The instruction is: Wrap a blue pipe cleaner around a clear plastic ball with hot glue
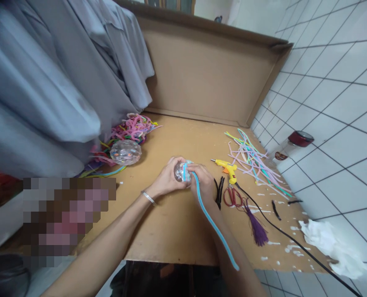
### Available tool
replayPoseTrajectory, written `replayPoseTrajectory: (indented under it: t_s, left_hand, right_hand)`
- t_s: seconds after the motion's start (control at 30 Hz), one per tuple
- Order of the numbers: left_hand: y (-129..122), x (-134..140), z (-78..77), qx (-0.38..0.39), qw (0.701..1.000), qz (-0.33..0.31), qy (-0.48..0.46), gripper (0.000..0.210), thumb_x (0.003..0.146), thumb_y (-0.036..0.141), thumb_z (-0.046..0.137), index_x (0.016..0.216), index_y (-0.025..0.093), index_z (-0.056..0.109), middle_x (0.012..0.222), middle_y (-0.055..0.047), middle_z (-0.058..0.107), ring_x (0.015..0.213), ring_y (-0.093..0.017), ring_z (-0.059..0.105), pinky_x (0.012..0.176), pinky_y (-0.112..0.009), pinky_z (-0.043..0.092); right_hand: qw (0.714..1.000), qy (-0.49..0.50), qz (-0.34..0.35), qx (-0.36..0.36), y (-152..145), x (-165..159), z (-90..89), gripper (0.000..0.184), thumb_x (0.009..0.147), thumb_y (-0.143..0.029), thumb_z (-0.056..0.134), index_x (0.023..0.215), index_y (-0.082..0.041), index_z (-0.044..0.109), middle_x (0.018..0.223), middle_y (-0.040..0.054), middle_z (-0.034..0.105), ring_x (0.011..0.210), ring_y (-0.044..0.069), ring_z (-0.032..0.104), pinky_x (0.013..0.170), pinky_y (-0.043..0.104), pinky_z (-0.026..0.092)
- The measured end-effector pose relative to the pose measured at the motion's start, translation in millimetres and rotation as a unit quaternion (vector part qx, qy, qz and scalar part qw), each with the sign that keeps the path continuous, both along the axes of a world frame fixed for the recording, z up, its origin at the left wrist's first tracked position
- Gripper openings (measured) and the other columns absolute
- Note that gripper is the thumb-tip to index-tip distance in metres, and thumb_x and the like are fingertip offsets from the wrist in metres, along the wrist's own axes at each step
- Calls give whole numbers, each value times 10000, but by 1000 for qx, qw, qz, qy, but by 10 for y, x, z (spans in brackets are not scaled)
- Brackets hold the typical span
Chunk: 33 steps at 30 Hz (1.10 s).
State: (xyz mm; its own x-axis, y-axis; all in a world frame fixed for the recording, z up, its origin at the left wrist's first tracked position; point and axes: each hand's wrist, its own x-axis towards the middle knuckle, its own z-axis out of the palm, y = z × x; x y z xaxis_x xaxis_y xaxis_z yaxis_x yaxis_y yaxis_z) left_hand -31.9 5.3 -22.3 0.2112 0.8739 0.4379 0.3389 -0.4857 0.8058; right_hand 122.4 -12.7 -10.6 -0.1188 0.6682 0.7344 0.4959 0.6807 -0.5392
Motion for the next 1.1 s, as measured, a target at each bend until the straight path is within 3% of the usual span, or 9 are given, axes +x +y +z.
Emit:
replayPoseTrajectory:
  t_s: [0.2, 0.53, 0.8, 1.1]
  left_hand:
    - [-16, 22, 21, 9, 1000, 8, 0, 582, 546, 210, 758, 1067, 219, 500, 1119, -59, 559, 1065, -249, 573, 960, -400, 485]
    - [-82, 88, 42, 30, 999, 32, 15, 491, 609, 241, 738, 1042, 216, 508, 1080, -75, 581, 1069, -269, 571, 974, -431, 474]
    - [-77, 80, 35, 32, 999, 26, -1, 487, 611, 259, 745, 1045, 226, 525, 1079, -72, 585, 1073, -267, 574, 980, -421, 466]
    - [-64, 63, 16, 27, 999, 24, 4, 553, 568, 245, 761, 1064, 216, 518, 1092, -75, 575, 1060, -270, 573, 965, -425, 478]
  right_hand:
    - [998, -13, -59, -27, -43, -47, 60, 140, 878, -261, 531, 911, -227, 663, 896, 42, 703, 858, 194, 667, 784, 347, 546]
    - [988, -43, -146, -25, -56, -120, 42, 122, 879, -304, 576, 828, -222, 651, 826, 29, 633, 798, 187, 595, 708, 319, 486]
    - [988, -52, -146, -15, -35, -181, 59, 186, 891, -280, 520, 749, -224, 625, 756, 22, 614, 746, 190, 571, 680, 328, 453]
    - [989, -38, -139, -37, -11, -145, 26, 184, 886, -329, 541, 788, -220, 652, 791, 25, 632, 766, 188, 584, 703, 327, 466]
